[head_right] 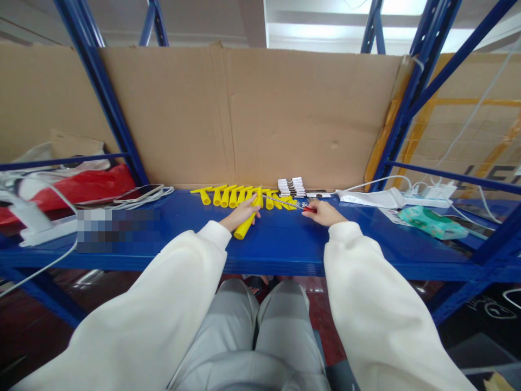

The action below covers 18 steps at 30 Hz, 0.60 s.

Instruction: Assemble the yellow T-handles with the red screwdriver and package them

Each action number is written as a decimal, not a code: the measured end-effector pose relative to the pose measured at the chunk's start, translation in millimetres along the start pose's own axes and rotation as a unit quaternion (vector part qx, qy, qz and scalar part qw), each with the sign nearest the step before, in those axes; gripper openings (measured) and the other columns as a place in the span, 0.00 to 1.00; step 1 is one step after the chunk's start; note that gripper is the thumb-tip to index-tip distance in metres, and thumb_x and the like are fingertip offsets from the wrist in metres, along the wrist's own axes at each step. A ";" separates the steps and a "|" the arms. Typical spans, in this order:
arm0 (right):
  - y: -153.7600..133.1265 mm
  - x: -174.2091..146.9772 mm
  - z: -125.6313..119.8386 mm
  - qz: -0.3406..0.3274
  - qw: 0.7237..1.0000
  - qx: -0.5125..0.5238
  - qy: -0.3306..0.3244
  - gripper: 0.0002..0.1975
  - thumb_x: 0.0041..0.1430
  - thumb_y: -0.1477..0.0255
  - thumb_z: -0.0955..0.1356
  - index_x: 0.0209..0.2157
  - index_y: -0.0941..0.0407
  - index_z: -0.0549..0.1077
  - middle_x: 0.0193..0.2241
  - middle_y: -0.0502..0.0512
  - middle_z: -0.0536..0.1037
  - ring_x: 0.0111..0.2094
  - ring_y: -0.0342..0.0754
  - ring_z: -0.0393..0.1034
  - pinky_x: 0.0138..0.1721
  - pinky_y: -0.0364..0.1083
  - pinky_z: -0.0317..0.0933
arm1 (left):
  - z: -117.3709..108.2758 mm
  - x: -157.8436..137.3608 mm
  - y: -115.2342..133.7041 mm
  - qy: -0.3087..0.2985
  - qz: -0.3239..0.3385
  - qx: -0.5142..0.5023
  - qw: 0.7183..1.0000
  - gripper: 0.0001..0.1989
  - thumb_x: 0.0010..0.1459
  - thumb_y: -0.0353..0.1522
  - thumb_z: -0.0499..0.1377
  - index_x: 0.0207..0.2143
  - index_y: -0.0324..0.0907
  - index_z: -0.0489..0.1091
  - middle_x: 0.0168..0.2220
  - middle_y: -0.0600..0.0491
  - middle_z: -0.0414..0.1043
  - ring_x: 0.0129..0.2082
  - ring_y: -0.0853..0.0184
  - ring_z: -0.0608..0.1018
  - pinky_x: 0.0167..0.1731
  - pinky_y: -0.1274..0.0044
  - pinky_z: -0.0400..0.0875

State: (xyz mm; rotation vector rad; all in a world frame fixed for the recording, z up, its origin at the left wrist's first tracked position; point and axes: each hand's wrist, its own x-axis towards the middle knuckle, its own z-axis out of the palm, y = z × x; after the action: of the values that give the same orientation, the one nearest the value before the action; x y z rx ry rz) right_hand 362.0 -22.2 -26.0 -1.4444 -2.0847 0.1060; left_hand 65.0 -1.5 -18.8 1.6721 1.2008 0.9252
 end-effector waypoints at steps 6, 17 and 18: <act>2.0 2.7 4.5 0.012 0.994 0.107 0.001 0.23 0.44 0.50 0.72 0.27 0.52 0.64 0.23 0.52 0.76 0.26 0.50 0.69 0.29 0.48 0.62 | 0.2 -1.9 1.8 0.003 -0.001 -0.004 1.000 0.35 0.63 0.26 0.54 0.71 0.39 0.49 0.21 0.59 0.68 0.16 0.72 0.69 0.20 0.81 0.66; -1.5 -0.5 2.8 0.026 0.995 0.087 -0.032 0.20 0.49 0.50 0.70 0.26 0.52 0.67 0.20 0.51 0.72 0.23 0.49 0.68 0.28 0.48 0.61 | -0.3 -0.7 0.7 -0.003 0.000 0.008 1.000 0.35 0.63 0.26 0.54 0.71 0.37 0.48 0.22 0.58 0.71 0.16 0.71 0.70 0.21 0.81 0.67; -2.8 -0.6 2.0 0.018 0.996 0.084 -0.034 0.21 0.50 0.49 0.69 0.26 0.53 0.68 0.21 0.51 0.73 0.24 0.49 0.68 0.29 0.48 0.62 | -0.2 -1.3 1.0 -0.002 -0.001 0.006 1.000 0.35 0.63 0.26 0.54 0.71 0.38 0.48 0.22 0.58 0.70 0.16 0.71 0.70 0.21 0.81 0.67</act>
State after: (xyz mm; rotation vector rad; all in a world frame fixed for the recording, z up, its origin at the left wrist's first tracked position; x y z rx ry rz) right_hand 358.8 -23.4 -26.7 -1.3935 -2.0511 0.3400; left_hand 64.8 -2.9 -17.9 1.6816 1.2075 0.9152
